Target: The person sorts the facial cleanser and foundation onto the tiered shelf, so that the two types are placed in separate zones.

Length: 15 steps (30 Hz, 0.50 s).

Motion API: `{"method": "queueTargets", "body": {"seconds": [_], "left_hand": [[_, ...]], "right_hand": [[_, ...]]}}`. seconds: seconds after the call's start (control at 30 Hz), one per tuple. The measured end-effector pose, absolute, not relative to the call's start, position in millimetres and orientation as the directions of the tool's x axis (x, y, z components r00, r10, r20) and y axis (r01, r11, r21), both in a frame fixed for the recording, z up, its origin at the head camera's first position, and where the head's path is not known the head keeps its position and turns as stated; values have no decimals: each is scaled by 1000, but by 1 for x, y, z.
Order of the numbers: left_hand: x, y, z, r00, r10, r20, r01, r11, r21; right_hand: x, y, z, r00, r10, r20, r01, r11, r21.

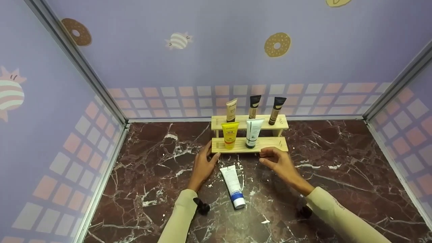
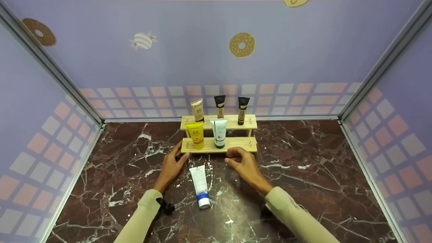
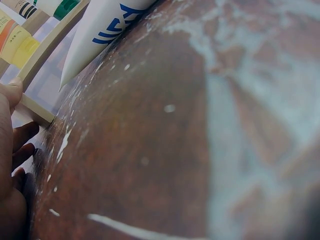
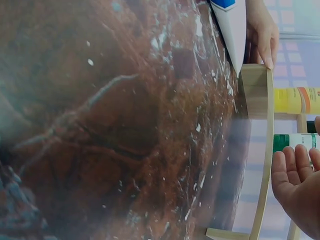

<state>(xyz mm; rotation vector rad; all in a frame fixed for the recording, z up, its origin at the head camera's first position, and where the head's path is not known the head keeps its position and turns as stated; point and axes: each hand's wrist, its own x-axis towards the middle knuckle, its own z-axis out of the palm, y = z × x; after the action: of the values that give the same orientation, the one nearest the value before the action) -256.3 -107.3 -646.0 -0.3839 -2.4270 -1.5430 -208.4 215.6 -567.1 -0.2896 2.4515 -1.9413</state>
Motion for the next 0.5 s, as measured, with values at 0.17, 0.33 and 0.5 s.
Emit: {"method": "queueTargets", "body": {"seconds": [0.17,0.33,0.5], "left_hand": [[-256,-107,-646,-932,97,349,358,398,845],[-256,-106,-645,-931,95,353,360,402,842],[-255,-107,-645,-938,91,334,341,415,843]], "right_hand": [[-204,213,-571,-982,-151,113,-144,217,-965],[-199,211,-575,-981,-161,105,-144,255,-956],[-195,208,-578,-979,-189,74,-123,263,-957]]}}
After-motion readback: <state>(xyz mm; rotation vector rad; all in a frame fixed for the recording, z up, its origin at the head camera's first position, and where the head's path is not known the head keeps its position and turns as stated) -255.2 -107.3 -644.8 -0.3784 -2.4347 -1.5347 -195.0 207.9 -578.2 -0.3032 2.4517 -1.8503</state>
